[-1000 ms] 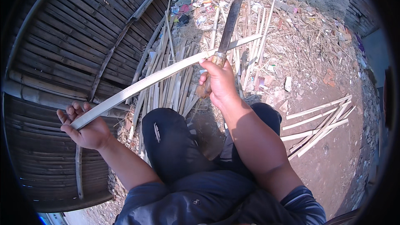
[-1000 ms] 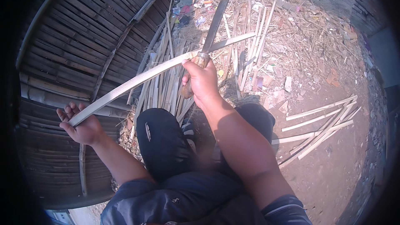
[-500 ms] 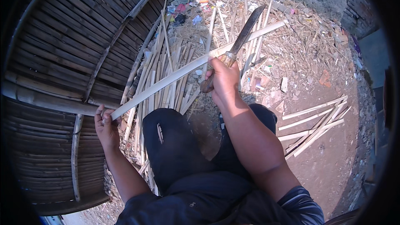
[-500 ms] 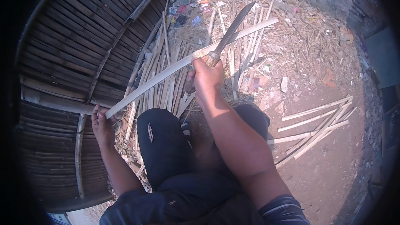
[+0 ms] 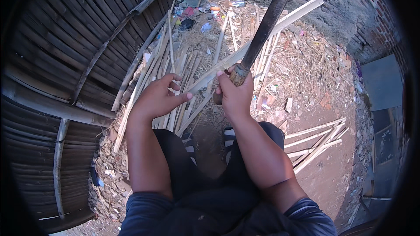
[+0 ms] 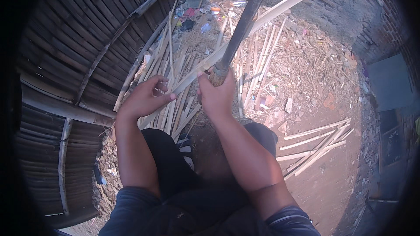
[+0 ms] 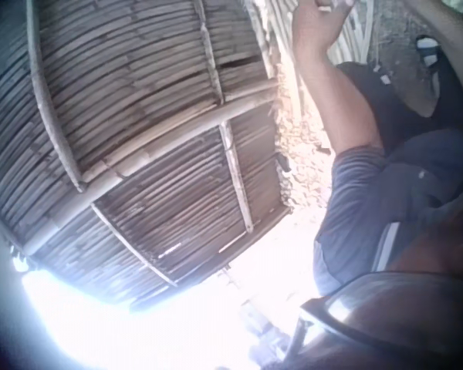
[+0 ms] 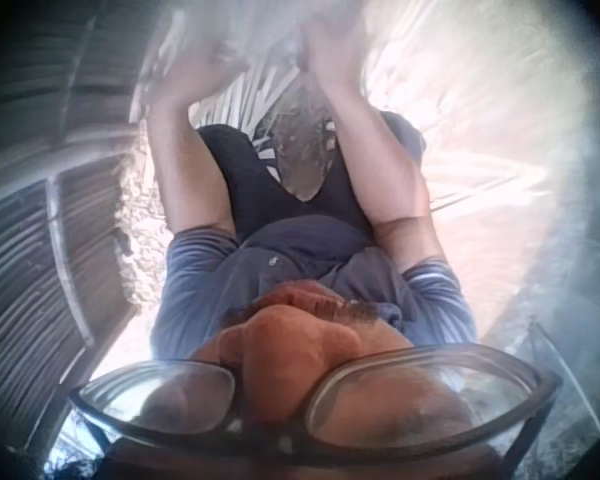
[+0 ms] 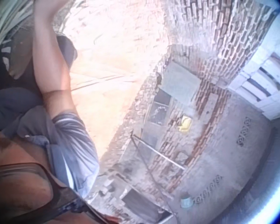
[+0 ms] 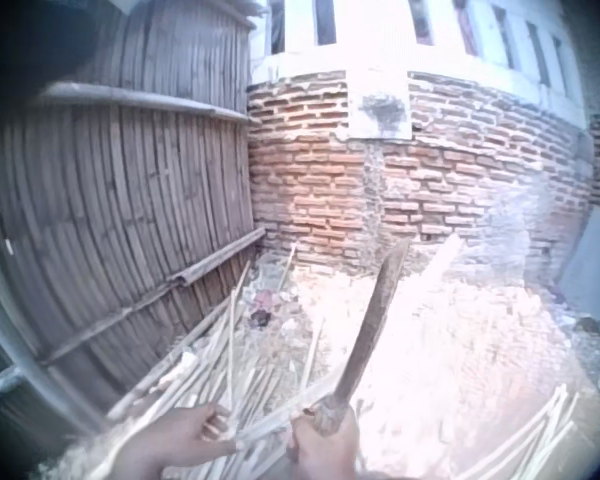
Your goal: The person scrapes thin strips of bamboo with a large blade.
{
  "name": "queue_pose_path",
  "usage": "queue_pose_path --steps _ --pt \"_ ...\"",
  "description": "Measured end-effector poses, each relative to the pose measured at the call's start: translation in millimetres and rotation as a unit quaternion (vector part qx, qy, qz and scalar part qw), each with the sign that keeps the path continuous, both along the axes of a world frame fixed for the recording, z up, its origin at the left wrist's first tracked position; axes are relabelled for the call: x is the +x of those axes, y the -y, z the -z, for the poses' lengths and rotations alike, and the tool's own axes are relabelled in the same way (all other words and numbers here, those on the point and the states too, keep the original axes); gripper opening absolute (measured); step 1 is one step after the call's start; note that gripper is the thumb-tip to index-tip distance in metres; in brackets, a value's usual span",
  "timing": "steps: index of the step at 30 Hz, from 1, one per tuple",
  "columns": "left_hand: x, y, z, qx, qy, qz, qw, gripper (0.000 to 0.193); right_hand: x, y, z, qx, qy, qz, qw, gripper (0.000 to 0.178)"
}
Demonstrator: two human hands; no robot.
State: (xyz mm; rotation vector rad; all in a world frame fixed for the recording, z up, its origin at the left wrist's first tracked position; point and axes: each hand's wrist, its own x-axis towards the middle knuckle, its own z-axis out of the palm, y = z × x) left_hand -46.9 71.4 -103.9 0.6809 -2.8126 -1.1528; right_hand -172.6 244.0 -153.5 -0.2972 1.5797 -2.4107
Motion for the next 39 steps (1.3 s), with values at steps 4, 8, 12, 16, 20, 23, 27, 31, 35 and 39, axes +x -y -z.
queue_pose_path --steps 4,8,12,16,20,23,27,31,35,39 --pt "-3 22 53 0.227 0.001 0.052 0.973 0.048 0 3 -10 0.029 -0.040 -0.024 0.998 0.028" --pt "5 36 65 0.282 -0.041 0.028 0.958 0.048 -11 10 -14 0.096 -0.090 -0.058 0.990 0.026" --pt "13 42 51 0.300 -0.042 -0.007 0.953 0.041 -26 13 -18 0.121 -0.128 -0.094 0.980 0.026" --pt "27 51 60 0.257 -0.111 0.000 0.960 0.034 -32 10 -18 0.134 -0.144 -0.114 0.974 0.029" --pt "48 60 42 0.113 -0.114 -0.074 0.984 0.035 -39 -1 -16 0.161 -0.146 -0.138 0.966 0.029" --pt "64 64 29 0.005 -0.145 -0.143 0.979 0.037 -50 -12 -15 0.227 -0.178 -0.124 0.949 0.032" --pt "71 72 37 -0.062 -0.196 -0.204 0.957 0.039 -55 -19 -14 0.291 -0.236 -0.102 0.922 0.038" --pt "64 87 72 -0.082 -0.194 -0.223 0.952 0.036 -50 -19 -4 0.279 -0.224 -0.141 0.923 0.041" --pt "56 83 76 -0.070 -0.173 -0.199 0.962 0.036 -48 -21 1 0.250 -0.159 -0.189 0.936 0.041" --pt "45 75 76 0.081 -0.151 -0.149 0.974 0.039 -55 -27 6 0.258 -0.205 -0.158 0.931 0.046"
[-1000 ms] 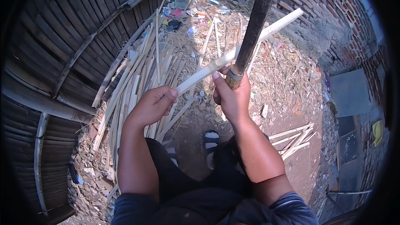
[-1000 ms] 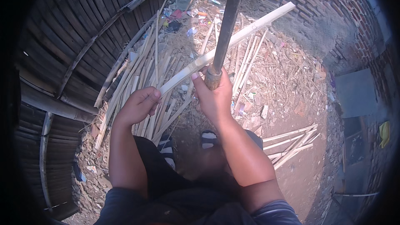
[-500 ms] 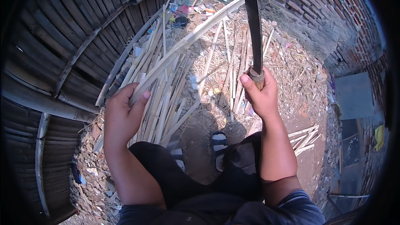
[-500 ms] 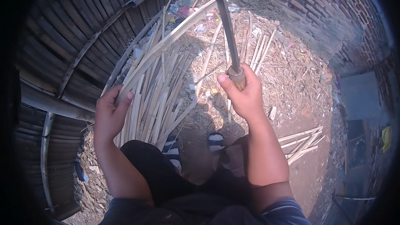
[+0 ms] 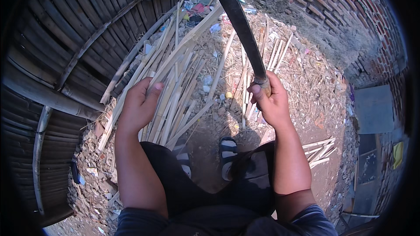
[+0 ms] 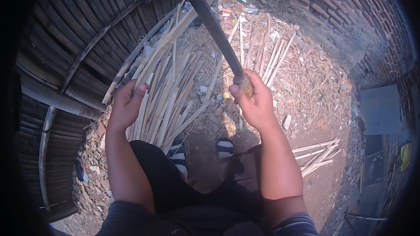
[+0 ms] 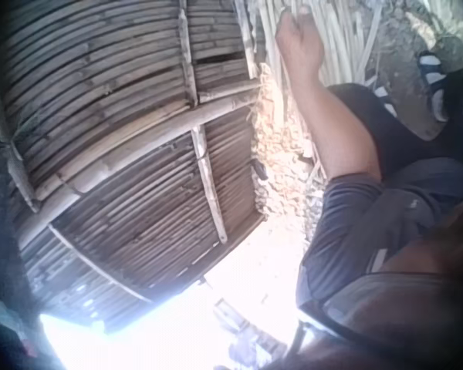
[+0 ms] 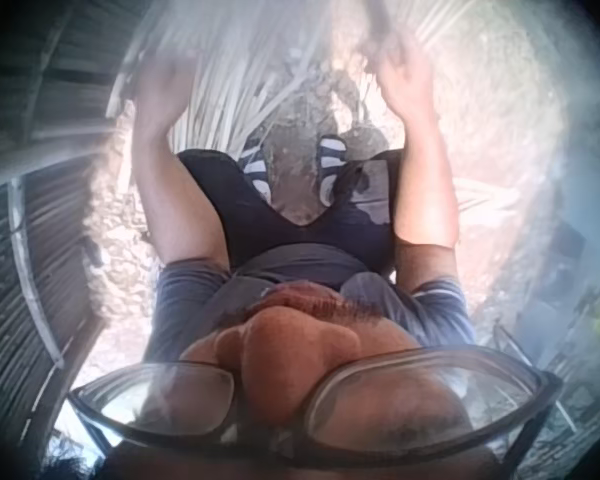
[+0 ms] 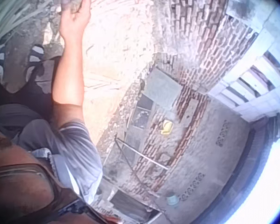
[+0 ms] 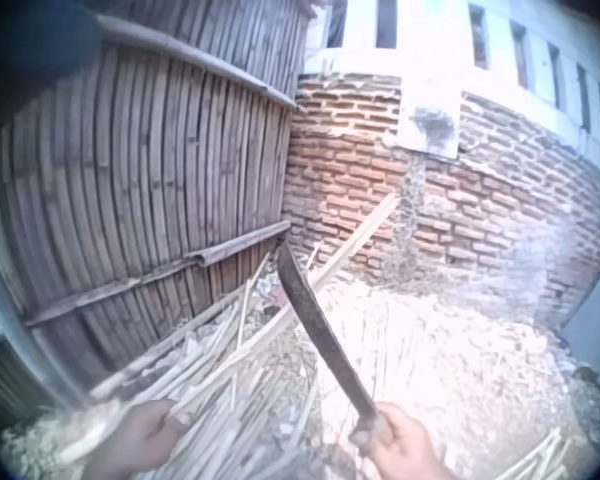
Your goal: The person scrapes thin strips of bamboo with a large blade.
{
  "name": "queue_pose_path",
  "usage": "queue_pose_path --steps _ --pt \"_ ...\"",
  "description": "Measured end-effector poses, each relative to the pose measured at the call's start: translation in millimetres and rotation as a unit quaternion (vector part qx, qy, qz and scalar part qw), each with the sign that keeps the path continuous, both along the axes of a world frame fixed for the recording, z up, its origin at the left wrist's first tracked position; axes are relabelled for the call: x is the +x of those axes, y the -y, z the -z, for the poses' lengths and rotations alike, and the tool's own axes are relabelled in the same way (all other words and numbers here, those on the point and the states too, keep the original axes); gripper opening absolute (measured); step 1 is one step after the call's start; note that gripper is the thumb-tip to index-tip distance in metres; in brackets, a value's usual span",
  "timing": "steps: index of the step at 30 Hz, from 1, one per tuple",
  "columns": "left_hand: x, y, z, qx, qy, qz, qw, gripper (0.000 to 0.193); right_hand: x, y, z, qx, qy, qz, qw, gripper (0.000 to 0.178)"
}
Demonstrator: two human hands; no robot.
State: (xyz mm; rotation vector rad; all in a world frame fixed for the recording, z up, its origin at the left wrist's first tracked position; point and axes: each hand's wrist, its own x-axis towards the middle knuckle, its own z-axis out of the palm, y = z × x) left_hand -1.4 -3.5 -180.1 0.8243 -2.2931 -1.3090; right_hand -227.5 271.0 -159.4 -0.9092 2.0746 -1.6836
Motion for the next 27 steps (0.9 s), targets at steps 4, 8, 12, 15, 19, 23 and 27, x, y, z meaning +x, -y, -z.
queue_pose_path --steps 4,8,12,15,19,23,27 --pt "-4 -9 -11 0.028 -0.019 -0.002 0.999 0.040 -16 -10 6 -0.001 -0.051 0.020 0.998 0.051" --pt "-9 -12 -9 0.010 -0.036 0.011 0.999 0.042 -16 -16 1 -0.068 0.059 -0.024 0.996 0.048" --pt "-11 -12 -9 0.004 0.007 0.013 1.000 0.043 -16 -16 -4 -0.128 0.063 -0.033 0.989 0.042" --pt "-10 -12 -7 0.012 0.008 0.023 1.000 0.042 -19 -17 -6 -0.134 0.083 -0.020 0.987 0.049" --pt "-11 -13 -3 -0.031 -0.043 0.019 0.998 0.041 -19 -17 -5 -0.120 0.126 -0.031 0.984 0.050" --pt "-13 -15 -6 -0.032 -0.045 0.019 0.998 0.041 -18 -19 -4 -0.085 0.115 -0.096 0.985 0.052" --pt "-13 -14 -7 -0.065 -0.042 0.024 0.997 0.041 -9 -15 -2 -0.019 0.159 -0.124 0.979 0.047"
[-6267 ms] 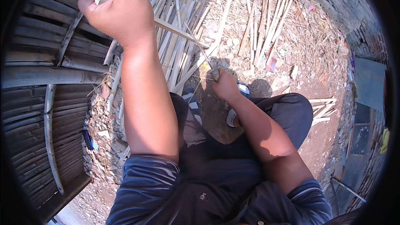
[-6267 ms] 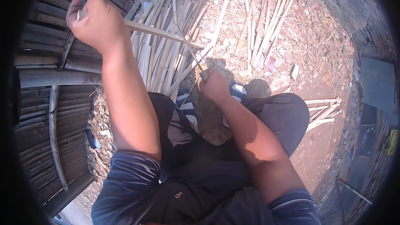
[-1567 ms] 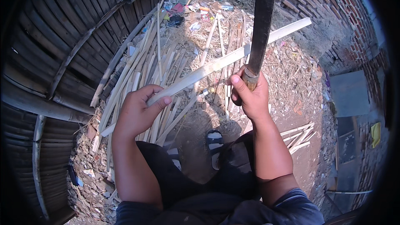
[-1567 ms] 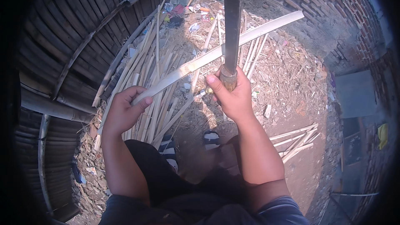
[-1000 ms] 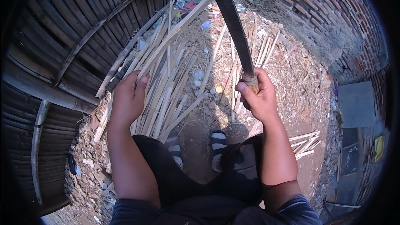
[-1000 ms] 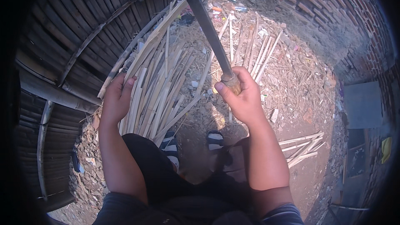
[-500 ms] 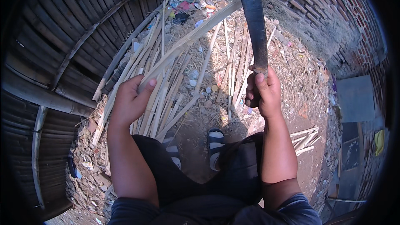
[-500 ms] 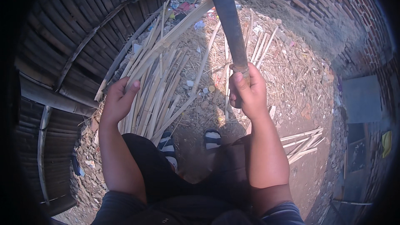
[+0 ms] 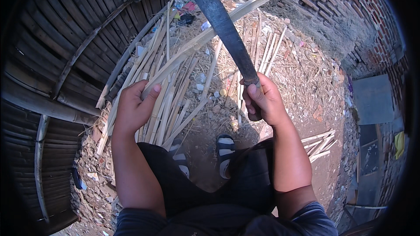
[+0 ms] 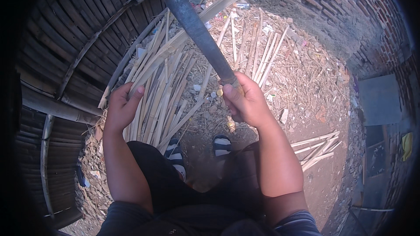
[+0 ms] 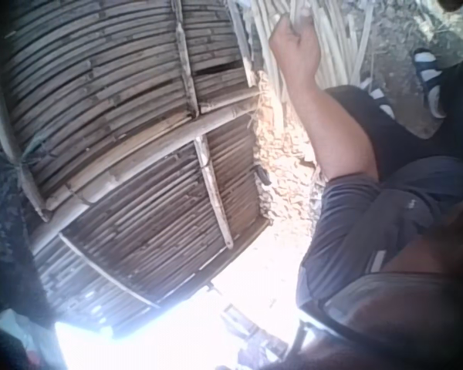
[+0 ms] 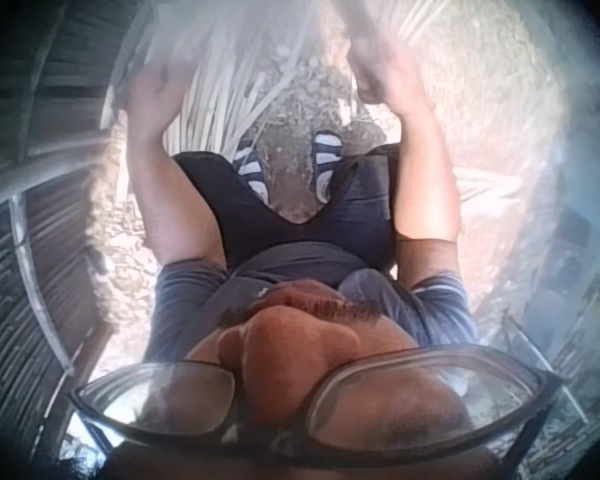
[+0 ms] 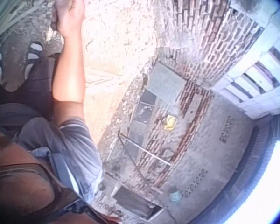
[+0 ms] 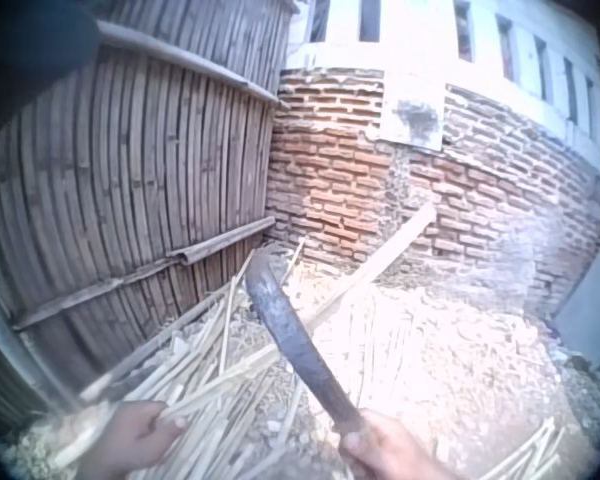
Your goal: The person scrapes thin strips of bamboo with a large blade.
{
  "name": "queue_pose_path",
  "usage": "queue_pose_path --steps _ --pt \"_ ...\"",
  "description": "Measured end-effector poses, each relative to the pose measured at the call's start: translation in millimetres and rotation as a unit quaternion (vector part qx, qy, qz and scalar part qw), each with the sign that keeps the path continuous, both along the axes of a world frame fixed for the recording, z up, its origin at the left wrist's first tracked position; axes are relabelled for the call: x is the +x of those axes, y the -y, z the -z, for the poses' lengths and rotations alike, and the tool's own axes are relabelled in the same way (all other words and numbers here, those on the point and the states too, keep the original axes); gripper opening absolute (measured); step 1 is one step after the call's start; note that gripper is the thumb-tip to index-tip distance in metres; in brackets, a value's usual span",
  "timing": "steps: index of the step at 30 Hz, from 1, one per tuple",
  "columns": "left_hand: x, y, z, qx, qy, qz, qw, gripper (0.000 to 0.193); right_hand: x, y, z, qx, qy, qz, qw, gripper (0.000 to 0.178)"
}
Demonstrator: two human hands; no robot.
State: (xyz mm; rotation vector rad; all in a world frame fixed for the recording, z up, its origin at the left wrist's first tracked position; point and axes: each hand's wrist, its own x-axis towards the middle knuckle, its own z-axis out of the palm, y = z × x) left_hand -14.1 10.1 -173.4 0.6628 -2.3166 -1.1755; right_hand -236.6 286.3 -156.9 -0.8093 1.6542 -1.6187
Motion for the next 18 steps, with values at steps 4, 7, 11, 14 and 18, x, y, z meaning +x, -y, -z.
queue_pose_path --steps 4,7,11,14,18 --pt "0 -1 -3 0.003 0.007 0.000 1.000 0.041 7 3 -4 0.076 -0.016 -0.042 0.996 0.053" --pt "1 -1 -3 0.015 -0.001 -0.002 1.000 0.041 8 2 -6 0.067 -0.014 -0.017 0.998 0.054" --pt "1 0 -3 0.004 0.002 -0.006 1.000 0.042 -7 -7 -4 -0.014 -0.017 0.013 1.000 0.049" --pt "2 3 -2 -0.004 0.007 -0.023 1.000 0.044 -11 -10 -10 -0.035 0.013 0.024 0.999 0.052" --pt "3 2 -7 0.013 0.029 -0.057 0.998 0.046 -15 -14 -7 -0.013 0.032 -0.005 0.999 0.057"
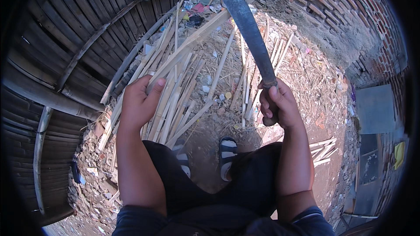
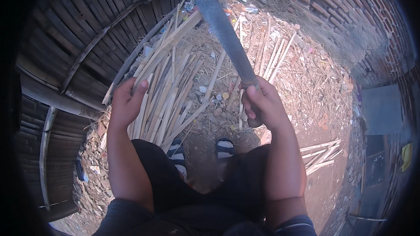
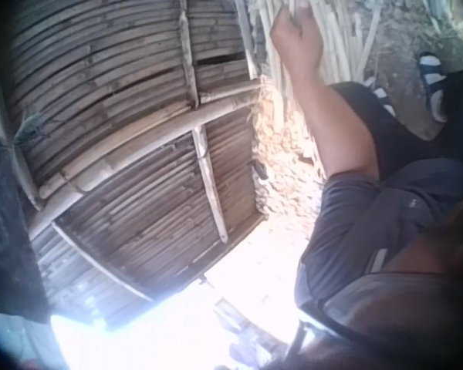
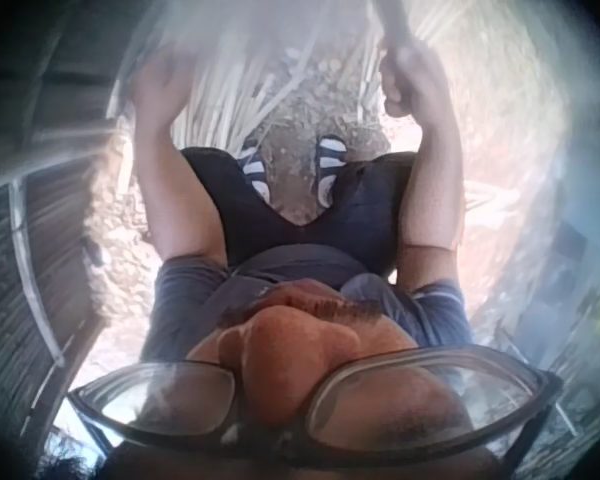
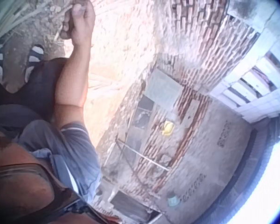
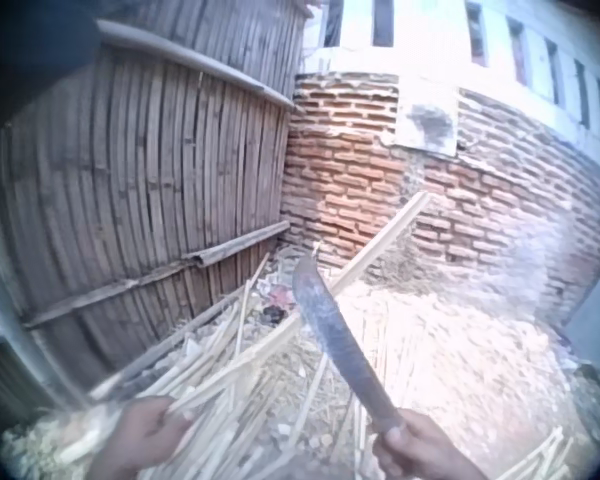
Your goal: The person scrapes thin strips of bamboo with a large blade.
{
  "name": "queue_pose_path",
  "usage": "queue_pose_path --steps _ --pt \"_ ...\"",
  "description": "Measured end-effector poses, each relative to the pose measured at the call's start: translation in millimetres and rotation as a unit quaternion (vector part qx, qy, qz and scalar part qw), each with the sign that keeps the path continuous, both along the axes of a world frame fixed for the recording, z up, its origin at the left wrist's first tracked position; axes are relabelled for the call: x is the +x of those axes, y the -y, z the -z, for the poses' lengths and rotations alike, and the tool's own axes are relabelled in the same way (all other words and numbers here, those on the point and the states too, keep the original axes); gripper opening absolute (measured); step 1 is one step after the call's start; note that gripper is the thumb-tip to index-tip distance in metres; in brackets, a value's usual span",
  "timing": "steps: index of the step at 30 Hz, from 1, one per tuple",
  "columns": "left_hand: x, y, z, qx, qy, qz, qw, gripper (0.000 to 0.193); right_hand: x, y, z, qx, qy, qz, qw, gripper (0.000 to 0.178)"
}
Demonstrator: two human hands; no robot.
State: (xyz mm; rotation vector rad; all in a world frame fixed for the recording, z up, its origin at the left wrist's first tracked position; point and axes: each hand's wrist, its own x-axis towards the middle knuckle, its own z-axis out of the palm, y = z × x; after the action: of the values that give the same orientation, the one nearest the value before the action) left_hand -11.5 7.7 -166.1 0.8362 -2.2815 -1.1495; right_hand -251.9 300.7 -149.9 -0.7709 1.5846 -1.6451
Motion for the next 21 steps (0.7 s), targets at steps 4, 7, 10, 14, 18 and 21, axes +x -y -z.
queue_pose_path --steps 4,7,10,14,18,21 --pt "-1 7 12 -0.025 -0.047 -0.021 0.998 0.048 5 1 0 0.025 -0.013 -0.033 0.999 0.056" --pt "2 12 14 -0.006 -0.039 -0.032 0.999 0.049 7 2 -1 0.029 -0.018 -0.073 0.997 0.053" --pt "2 13 18 -0.022 -0.083 -0.041 0.995 0.050 9 4 -3 0.028 -0.010 -0.086 0.996 0.051" --pt "1 14 20 -0.009 -0.111 -0.043 0.993 0.052 9 4 -1 0.022 -0.002 -0.095 0.995 0.051" --pt "1 14 18 0.010 -0.096 -0.051 0.994 0.060 9 4 -1 0.030 0.003 -0.097 0.995 0.051" --pt "3 21 28 -0.015 -0.078 -0.077 0.994 0.069 9 5 0 0.032 0.009 -0.106 0.994 0.050"
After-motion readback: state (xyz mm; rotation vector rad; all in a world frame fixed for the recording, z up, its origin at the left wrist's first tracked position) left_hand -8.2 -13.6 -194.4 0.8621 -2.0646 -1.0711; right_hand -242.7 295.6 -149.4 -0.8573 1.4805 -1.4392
